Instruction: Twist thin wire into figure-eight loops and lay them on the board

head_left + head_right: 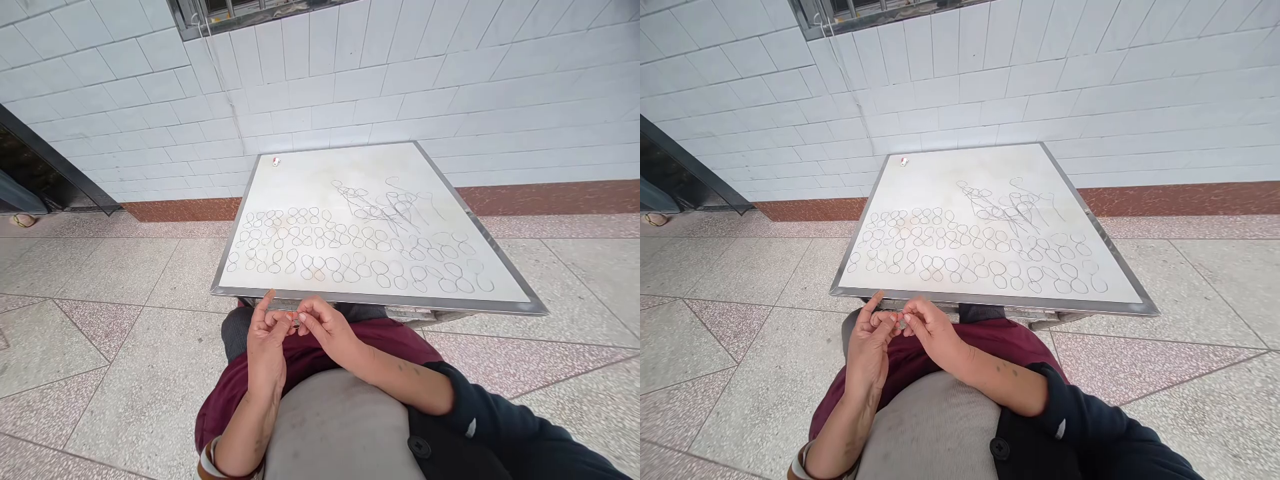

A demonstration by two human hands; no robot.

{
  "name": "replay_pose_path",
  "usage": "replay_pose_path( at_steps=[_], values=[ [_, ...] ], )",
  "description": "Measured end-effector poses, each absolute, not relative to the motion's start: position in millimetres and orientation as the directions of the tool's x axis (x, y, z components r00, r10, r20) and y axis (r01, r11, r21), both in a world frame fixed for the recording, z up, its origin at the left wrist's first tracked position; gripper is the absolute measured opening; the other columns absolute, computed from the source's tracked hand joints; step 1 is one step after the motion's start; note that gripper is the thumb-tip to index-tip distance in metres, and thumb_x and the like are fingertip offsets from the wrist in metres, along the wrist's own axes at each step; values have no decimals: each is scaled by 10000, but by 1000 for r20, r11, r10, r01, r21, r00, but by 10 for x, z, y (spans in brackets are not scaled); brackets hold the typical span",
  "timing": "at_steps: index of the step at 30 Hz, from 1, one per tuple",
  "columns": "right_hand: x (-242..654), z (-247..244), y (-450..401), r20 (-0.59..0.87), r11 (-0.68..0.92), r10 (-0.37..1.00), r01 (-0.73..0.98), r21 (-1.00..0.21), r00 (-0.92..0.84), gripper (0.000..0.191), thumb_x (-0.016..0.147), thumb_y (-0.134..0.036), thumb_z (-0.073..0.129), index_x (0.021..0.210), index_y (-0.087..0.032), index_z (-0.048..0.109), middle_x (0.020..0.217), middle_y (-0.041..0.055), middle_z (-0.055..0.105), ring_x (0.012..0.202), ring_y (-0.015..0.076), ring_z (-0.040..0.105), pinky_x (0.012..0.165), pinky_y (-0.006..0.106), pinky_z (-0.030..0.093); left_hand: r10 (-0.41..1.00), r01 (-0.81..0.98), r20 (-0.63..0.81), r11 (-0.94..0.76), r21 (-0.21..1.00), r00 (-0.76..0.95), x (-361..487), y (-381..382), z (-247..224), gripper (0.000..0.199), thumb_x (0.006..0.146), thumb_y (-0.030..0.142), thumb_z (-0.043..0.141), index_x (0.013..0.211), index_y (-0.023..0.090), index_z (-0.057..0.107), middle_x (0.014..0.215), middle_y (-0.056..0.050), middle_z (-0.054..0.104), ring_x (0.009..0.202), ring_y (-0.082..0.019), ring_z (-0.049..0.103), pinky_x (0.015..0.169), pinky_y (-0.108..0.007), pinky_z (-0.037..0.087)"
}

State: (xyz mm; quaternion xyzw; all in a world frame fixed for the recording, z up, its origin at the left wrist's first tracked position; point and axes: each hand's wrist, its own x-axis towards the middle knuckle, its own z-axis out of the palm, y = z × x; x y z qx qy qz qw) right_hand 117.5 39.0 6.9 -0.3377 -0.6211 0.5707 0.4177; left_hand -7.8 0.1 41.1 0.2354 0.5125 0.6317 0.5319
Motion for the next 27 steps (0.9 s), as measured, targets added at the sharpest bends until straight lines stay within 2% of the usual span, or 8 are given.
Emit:
replay_pose_path(
  at_steps=[5, 10, 12, 15, 17, 19, 23, 27],
  values=[
    [1230, 41, 412, 286, 391, 845, 156, -907, -452, 213, 1005, -269, 353, 946, -224, 552, 798, 9, 497, 640, 133, 482, 673, 309, 454, 924, -422, -245, 104, 901, -295, -104, 2, 387, 568, 747, 198, 755, 1274, 176, 544, 702, 51, 649, 722, -92, 597, 756, -231, 454],
    [1270, 44, 447, 307, 461, 804, 208, -863, -509, 241, 982, -281, 374, 993, -232, 609, 823, 33, 464, 704, 163, 466, 617, 293, 426, 929, -420, -257, 128, 899, -267, -128, -17, 351, 576, 737, 210, 767, 1270, 181, 549, 703, 45, 640, 720, -97, 589, 729, -227, 455],
    [1266, 58, 451, 268, 400, 827, 182, -898, -494, 223, 975, -300, 391, 988, -234, 605, 820, 28, 487, 713, 162, 482, 648, 304, 432, 933, -404, -247, 127, 906, -260, -126, -30, 343, 572, 760, 220, 749, 1288, 197, 532, 723, 42, 633, 729, -102, 587, 695, -224, 454],
    [1237, 92, 440, 58, 93, 878, 50, -994, -475, 183, 954, -384, 453, 923, -224, 536, 778, 0, 530, 671, 140, 514, 648, 298, 451, 936, -381, -210, 91, 920, -283, -100, -48, 347, 581, 792, 230, 719, 1328, 227, 494, 747, 44, 624, 747, -104, 583, 696, -225, 458],
    [1213, 121, 426, -85, -143, 866, -81, -986, -492, 248, 918, -464, 510, 887, -219, 492, 766, -14, 541, 643, 126, 524, 602, 273, 453, 934, -377, -204, 83, 922, -294, -77, -57, 352, 597, 800, 240, 711, 1347, 234, 472, 745, 50, 614, 738, -103, 576, 703, -229, 462],
    [1196, 148, 413, -160, -287, 842, -178, -941, -514, 301, 890, -509, 547, 877, -215, 484, 746, -29, 533, 615, 107, 506, 563, 243, 433, 932, -388, -212, 87, 918, -293, -59, -61, 350, 601, 806, 246, 704, 1355, 232, 462, 744, 54, 604, 714, -98, 561, 700, -231, 464],
    [1197, 170, 424, -165, -326, 834, -230, -917, -527, 308, 868, -507, 584, 860, -210, 503, 650, -71, 461, 512, 69, 397, 496, 206, 360, 940, -426, -216, 87, 900, -264, -54, -66, 323, 583, 806, 207, 696, 1343, 231, 470, 740, 64, 586, 676, -79, 532, 709, -221, 455],
    [1246, 163, 468, -132, -240, 819, -124, -963, -559, 269, 872, -474, 569, 863, -207, 535, 669, -63, 499, 454, 57, 358, 442, 207, 297, 943, -458, -250, 127, 880, -218, -65, -97, 307, 570, 788, 191, 709, 1312, 231, 488, 719, 63, 586, 669, -81, 538, 683, -212, 448]
  ],
)
